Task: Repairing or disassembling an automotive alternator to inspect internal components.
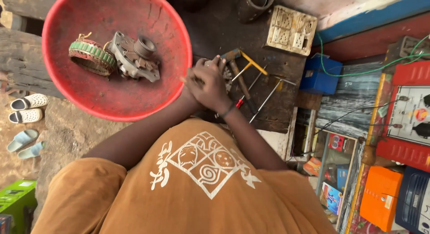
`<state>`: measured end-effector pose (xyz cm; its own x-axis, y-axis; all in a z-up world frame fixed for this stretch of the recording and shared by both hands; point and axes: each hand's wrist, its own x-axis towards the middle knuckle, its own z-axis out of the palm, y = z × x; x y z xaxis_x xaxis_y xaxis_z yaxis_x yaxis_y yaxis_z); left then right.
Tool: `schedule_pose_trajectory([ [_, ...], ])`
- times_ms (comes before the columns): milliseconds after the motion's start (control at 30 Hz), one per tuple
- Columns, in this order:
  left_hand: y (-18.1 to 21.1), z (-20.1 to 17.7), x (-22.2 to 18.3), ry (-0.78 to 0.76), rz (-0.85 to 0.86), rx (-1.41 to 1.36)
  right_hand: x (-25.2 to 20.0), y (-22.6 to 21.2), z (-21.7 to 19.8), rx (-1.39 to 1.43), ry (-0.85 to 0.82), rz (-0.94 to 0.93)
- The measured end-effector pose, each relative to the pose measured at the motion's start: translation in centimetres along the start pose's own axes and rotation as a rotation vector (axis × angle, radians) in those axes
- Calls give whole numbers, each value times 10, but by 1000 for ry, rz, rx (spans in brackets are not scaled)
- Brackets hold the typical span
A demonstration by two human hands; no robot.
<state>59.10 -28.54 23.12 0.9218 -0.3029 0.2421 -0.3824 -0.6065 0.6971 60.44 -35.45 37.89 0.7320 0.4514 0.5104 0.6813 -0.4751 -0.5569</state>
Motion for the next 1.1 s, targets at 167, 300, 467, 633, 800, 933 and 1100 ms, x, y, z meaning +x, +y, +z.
schedule_pose_trajectory([
  [167, 28, -41, 4, -79, -44, 499, -61, 5, -13, 265, 37, 161],
  [300, 73, -96, 17, -188, -61, 356, -117, 54, -1, 805, 559, 666],
  [467, 66, -86, 15, -230, -68, 381, -82, 120, -38, 1316, 940, 839],
  [633, 63, -84, 13, -199, -35, 380, -46, 202, -26, 1652, 1094, 1138],
  [800, 56, -83, 7, -164, -12, 270, -30, 209, -26, 1685, 779, 1076],
  [933, 52, -80, 4, -166, -34, 243, -46, 178, -58, 1553, 698, 821],
  [1100, 49, -76, 9, -175, -44, 266, -58, 102, -44, 116, 59, 517],
])
